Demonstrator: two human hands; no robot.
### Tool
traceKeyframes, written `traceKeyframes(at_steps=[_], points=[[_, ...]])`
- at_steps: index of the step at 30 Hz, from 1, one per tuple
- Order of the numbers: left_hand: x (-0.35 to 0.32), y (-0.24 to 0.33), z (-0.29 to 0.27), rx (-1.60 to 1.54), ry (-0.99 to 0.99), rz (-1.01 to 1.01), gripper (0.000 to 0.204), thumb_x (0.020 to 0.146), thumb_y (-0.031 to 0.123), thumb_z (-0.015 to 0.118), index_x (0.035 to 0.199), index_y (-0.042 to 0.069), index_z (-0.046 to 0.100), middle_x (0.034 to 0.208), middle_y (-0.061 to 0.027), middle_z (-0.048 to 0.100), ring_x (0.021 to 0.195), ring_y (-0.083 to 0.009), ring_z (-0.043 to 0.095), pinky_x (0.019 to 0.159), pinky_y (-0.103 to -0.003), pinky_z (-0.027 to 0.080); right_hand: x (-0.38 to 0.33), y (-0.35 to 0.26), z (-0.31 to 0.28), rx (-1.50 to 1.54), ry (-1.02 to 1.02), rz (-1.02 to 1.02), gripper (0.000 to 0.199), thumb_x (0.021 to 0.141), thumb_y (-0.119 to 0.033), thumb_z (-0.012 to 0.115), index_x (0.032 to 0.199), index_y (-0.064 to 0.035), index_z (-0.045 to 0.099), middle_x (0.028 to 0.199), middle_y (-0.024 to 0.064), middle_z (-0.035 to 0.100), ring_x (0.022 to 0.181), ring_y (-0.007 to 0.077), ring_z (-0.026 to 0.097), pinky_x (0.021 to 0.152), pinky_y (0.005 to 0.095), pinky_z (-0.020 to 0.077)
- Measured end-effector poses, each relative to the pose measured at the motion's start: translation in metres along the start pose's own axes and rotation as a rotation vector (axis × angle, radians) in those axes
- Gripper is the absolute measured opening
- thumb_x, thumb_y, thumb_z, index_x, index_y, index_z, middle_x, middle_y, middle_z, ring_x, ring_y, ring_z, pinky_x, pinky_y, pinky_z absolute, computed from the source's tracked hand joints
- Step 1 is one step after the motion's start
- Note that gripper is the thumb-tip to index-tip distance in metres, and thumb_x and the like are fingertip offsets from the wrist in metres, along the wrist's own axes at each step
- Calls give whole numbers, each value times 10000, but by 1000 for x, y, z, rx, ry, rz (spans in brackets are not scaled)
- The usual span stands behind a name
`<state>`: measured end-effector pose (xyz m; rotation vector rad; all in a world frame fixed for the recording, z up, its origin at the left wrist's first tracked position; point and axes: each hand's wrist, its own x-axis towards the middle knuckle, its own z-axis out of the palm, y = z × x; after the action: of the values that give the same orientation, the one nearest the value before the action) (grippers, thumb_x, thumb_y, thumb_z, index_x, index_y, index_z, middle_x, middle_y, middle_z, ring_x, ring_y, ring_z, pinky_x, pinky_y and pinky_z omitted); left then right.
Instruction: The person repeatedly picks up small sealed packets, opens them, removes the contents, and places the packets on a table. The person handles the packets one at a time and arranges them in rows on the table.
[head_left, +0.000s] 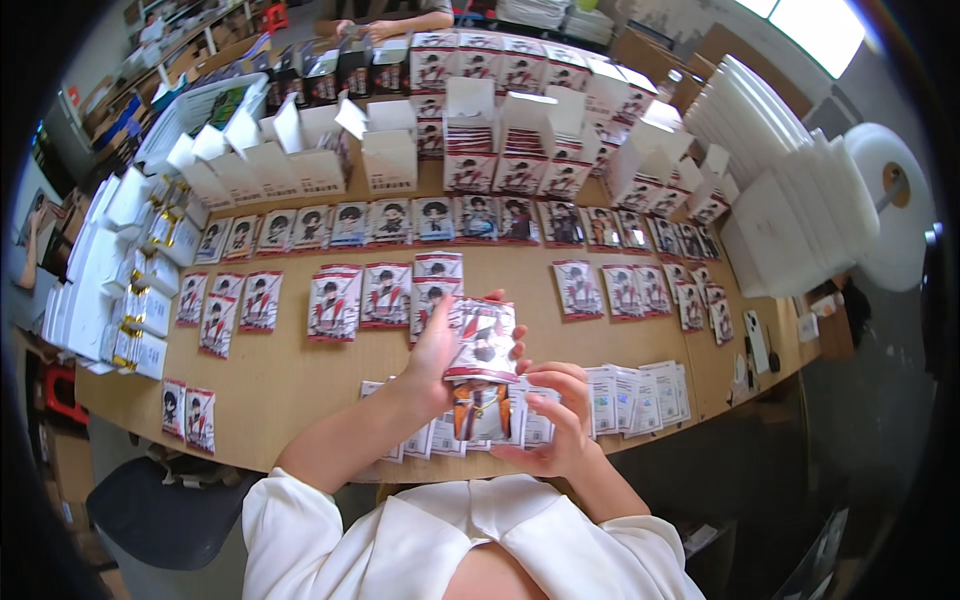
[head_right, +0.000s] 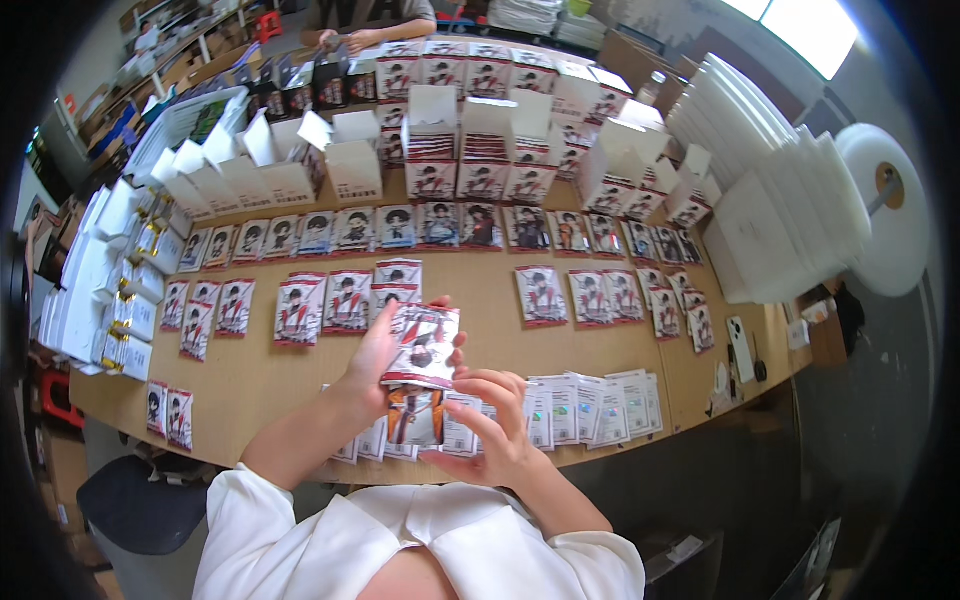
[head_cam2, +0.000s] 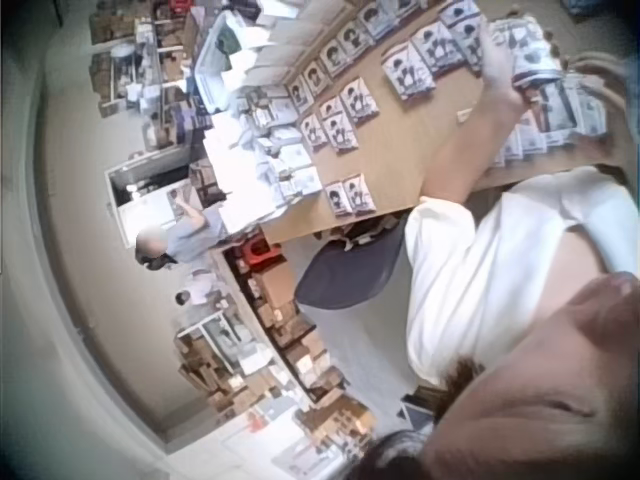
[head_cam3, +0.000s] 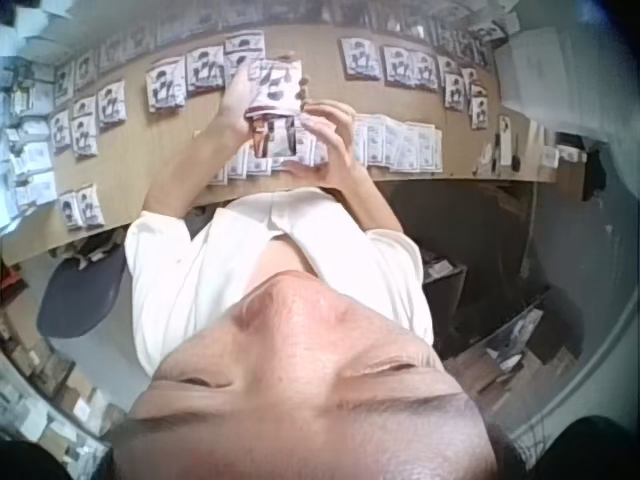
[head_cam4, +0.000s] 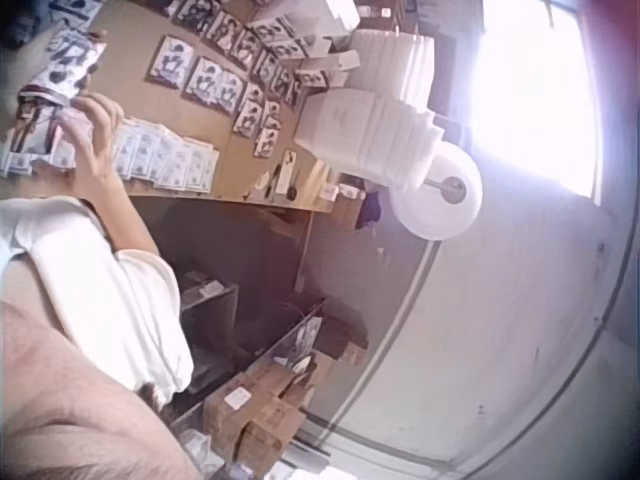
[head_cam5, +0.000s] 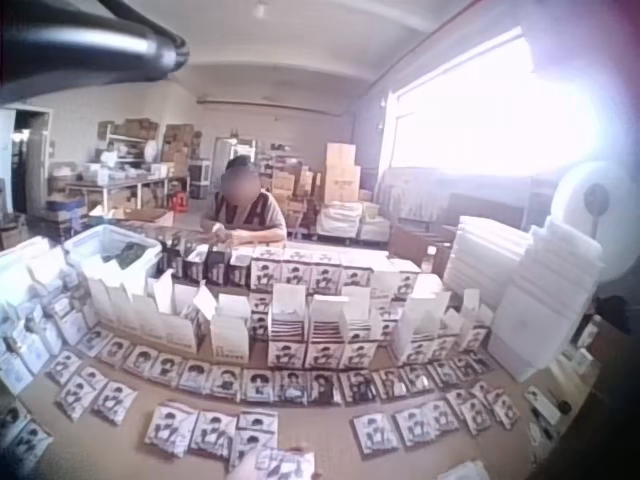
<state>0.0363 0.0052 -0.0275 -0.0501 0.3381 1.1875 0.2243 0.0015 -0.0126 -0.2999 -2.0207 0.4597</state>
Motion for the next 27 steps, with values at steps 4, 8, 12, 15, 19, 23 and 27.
traceKeyframes(at_steps=[4,8,12,15,19,23,27], points=[[-4,-2,7,37,68,37,631,1011,560,159,1280,115,516,1053,-203,635,875,-341,636,827,-514,526,-1,-2,-6,-93,-58,-106,512,620,-262,865,1090,-149,697,1138,77,596,1026,258,581,855,418,384],[-3,-3,8,33,65,41,643,1008,566,124,1248,127,529,1036,-216,632,892,-334,636,854,-545,523,-6,-3,-7,-147,-40,-148,458,632,-247,857,1065,-171,728,1126,35,613,1008,208,575,862,405,382],[-5,-7,12,108,76,87,632,1006,572,129,1270,139,507,1030,-210,628,905,-327,637,854,-536,531,1,-6,-9,-123,-42,-5,492,634,-242,853,1096,-150,712,1130,56,606,1006,233,554,883,410,371],[-11,-16,16,176,76,99,584,1024,531,172,1311,133,489,1112,-155,619,958,-293,646,842,-515,544,3,-5,-7,-136,15,143,542,643,-231,843,1147,-121,679,1140,88,587,1012,259,546,896,417,369],[-22,-25,27,287,1,57,570,1033,510,199,1323,90,452,1190,-92,589,1033,-245,632,865,-487,550,5,-2,-11,-161,4,252,663,647,-230,831,1252,-94,599,1188,123,548,1056,303,531,933,437,364],[-11,-21,3,312,-11,-76,548,1028,519,251,1294,97,476,1131,-105,616,974,-253,657,796,-474,577,10,6,-21,15,-154,124,699,656,-232,831,1294,-111,573,1272,152,531,1180,329,499,963,451,366],[-12,-22,3,397,-5,-273,569,994,593,303,1266,124,477,1030,-100,629,847,-257,686,718,-418,596,34,15,-45,32,-642,105,776,692,-239,814,1388,-123,490,1442,129,437,1354,325,389,1096,499,300]])
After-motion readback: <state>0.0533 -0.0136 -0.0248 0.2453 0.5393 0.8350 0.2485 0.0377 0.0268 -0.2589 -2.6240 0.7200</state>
